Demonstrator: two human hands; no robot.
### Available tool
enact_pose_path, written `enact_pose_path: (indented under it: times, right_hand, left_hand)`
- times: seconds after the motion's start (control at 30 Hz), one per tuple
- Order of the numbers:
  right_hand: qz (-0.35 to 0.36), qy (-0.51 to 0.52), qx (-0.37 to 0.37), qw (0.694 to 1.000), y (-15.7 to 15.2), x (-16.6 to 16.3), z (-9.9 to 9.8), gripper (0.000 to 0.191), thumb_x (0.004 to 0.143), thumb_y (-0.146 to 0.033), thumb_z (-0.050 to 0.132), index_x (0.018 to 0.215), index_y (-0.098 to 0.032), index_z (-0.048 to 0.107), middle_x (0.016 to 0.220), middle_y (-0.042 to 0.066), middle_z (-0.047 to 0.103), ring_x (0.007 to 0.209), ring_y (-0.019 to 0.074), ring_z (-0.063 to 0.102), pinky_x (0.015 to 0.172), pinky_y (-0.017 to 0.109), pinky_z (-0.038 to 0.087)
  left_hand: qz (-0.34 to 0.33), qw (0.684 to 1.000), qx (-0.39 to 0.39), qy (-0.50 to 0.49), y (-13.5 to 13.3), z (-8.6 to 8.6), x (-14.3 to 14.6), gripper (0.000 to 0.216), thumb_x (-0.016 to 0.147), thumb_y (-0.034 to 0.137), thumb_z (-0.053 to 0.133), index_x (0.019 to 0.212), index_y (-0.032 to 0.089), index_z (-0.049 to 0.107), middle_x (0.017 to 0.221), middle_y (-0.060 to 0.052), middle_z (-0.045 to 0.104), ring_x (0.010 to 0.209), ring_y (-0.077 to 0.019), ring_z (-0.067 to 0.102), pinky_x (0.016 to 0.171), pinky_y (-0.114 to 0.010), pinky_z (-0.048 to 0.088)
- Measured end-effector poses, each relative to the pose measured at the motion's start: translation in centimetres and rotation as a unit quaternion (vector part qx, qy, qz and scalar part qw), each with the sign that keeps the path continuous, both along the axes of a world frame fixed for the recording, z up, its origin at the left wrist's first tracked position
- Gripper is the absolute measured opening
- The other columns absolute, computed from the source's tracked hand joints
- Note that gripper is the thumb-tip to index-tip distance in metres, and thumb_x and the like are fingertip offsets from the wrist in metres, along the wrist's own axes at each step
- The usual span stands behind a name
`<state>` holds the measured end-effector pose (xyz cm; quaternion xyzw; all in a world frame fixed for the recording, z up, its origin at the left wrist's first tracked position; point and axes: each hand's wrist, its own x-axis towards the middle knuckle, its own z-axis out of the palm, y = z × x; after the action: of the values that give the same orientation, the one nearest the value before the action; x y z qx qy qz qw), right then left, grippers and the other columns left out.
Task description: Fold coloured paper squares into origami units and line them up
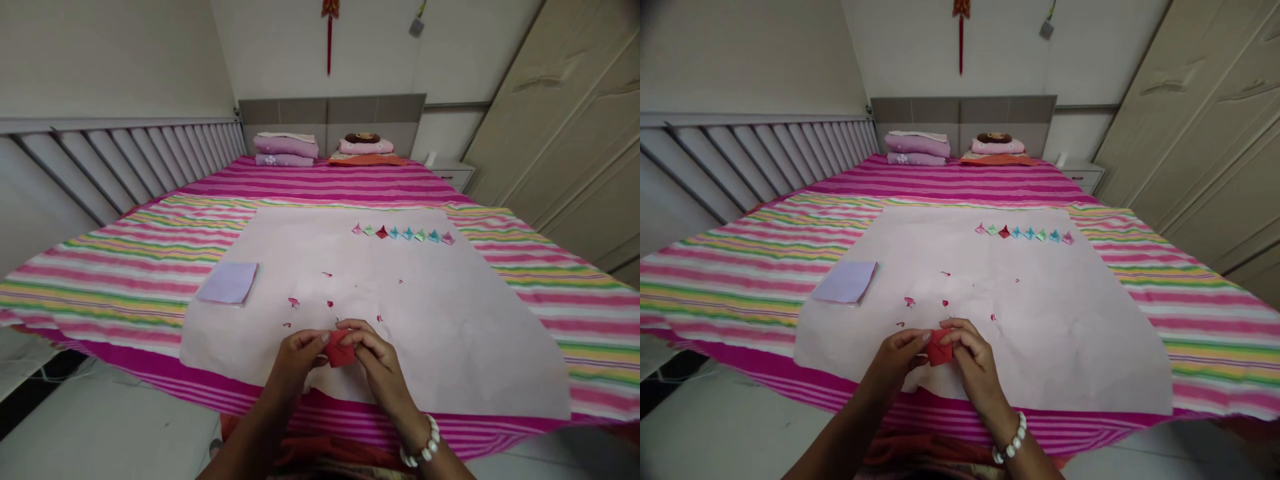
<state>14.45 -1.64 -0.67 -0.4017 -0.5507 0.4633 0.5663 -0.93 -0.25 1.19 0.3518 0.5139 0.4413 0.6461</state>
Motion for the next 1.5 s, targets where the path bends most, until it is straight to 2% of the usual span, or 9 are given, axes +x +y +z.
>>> enact_pose_path:
  times: [0.13, 0.23, 0.43, 0.57, 0.9, 1.07, 1.2, 1.33, 1.5]
  right_hand:
    - [0.007, 0.087, -0.011, 0.996, -0.4, -0.4, -0.4, 0.015, 0.087, -0.024, 0.054, 0.097, -0.025, 0.065, 0.122, 0.008, 0.057, 0.116, 0.0243, 0.051, 0.096, 0.038, 0.039]
    - [0.001, 0.145, -0.013, 0.989, -0.4, -1.0, -0.2, 0.021, 0.076, -0.027, 0.07, 0.095, -0.024, 0.061, 0.125, 0.008, 0.054, 0.107, 0.0233, 0.057, 0.088, 0.036, 0.046]
    - [-0.081, 0.086, -0.042, 0.992, -0.2, -1.5, 0.4, 0.02, 0.069, -0.03, 0.077, 0.068, -0.019, 0.061, 0.097, 0.007, 0.063, 0.081, 0.0183, 0.059, 0.069, 0.028, 0.048]
    - [-0.097, 0.088, -0.066, 0.989, -0.2, -1.2, 0.4, 0.018, 0.072, -0.033, 0.074, 0.07, -0.019, 0.064, 0.082, 0.004, 0.065, 0.073, 0.0167, 0.058, 0.064, 0.027, 0.046]
    - [-0.134, 0.138, -0.048, 0.98, 0.3, -0.3, 0.2, 0.017, 0.069, -0.027, 0.077, 0.066, -0.019, 0.063, 0.074, 0.0, 0.063, 0.07, 0.0141, 0.056, 0.065, 0.026, 0.045]
    - [-0.109, 0.2, -0.115, 0.967, 0.6, 0.1, 0.3, 0.033, 0.061, -0.026, 0.083, 0.09, -0.019, 0.069, 0.069, -0.002, 0.064, 0.062, 0.0126, 0.057, 0.061, 0.026, 0.046]
    - [-0.079, 0.18, -0.142, 0.97, 0.6, 0.4, 0.6, 0.019, 0.061, -0.028, 0.082, 0.07, -0.017, 0.07, 0.066, 0.001, 0.067, 0.061, 0.0129, 0.057, 0.06, 0.026, 0.046]
    - [-0.06, 0.155, -0.144, 0.975, 0.4, 0.2, 0.6, 0.018, 0.062, -0.028, 0.082, 0.066, -0.017, 0.068, 0.06, -0.001, 0.064, 0.056, 0.0119, 0.055, 0.056, 0.024, 0.044]
    - [-0.035, 0.128, -0.144, 0.981, 0.4, -0.1, 0.4, 0.017, 0.063, -0.028, 0.082, 0.066, -0.018, 0.068, 0.059, -0.002, 0.064, 0.055, 0.0107, 0.054, 0.055, 0.023, 0.044]
  left_hand:
    - [0.047, 0.998, 0.011, -0.038, 0.0, -0.2, 0.2, 0.029, 0.062, 0.039, 0.078, 0.078, 0.015, 0.076, 0.072, -0.004, 0.072, 0.066, -0.0108, 0.059, 0.06, -0.019, 0.047]
    - [0.062, 0.996, 0.012, -0.065, -0.1, -0.2, 0.5, 0.029, 0.063, 0.039, 0.078, 0.08, 0.015, 0.076, 0.073, -0.004, 0.072, 0.067, -0.0108, 0.059, 0.062, -0.019, 0.047]
    - [0.066, 0.993, 0.026, -0.096, -0.3, -0.4, 0.8, 0.022, 0.066, 0.037, 0.076, 0.077, 0.018, 0.075, 0.075, -0.002, 0.071, 0.069, -0.0105, 0.06, 0.064, -0.019, 0.047]
    - [0.061, 0.994, 0.015, -0.093, -0.5, -0.7, 0.8, 0.023, 0.065, 0.038, 0.077, 0.076, 0.018, 0.074, 0.075, -0.002, 0.071, 0.071, -0.0111, 0.06, 0.066, -0.02, 0.047]
    - [-0.013, 0.999, 0.01, -0.045, -0.7, -1.5, 1.0, 0.033, 0.059, 0.043, 0.08, 0.068, 0.015, 0.066, 0.059, 0.0, 0.066, 0.061, -0.0111, 0.059, 0.061, -0.022, 0.046]
    - [-0.047, 0.998, 0.041, -0.03, -0.7, -1.9, 0.7, 0.032, 0.063, 0.044, 0.078, 0.069, 0.015, 0.064, 0.06, 0.0, 0.066, 0.06, -0.0116, 0.059, 0.063, -0.024, 0.047]
    - [-0.057, 0.997, 0.048, -0.015, -0.6, -1.7, 0.5, 0.032, 0.064, 0.044, 0.076, 0.071, 0.015, 0.065, 0.063, -0.002, 0.067, 0.062, -0.0141, 0.06, 0.064, -0.026, 0.047]
    - [-0.067, 0.99, 0.12, 0.022, -0.2, -1.0, 0.5, 0.028, 0.068, 0.04, 0.073, 0.08, 0.015, 0.069, 0.073, -0.004, 0.069, 0.07, -0.0165, 0.06, 0.068, -0.027, 0.045]
    - [-0.06, 0.979, 0.172, 0.095, 0.3, -0.3, 0.6, 0.027, 0.075, 0.04, 0.065, 0.063, 0.015, 0.065, 0.057, 0.001, 0.057, 0.058, -0.0131, 0.049, 0.059, -0.024, 0.038]
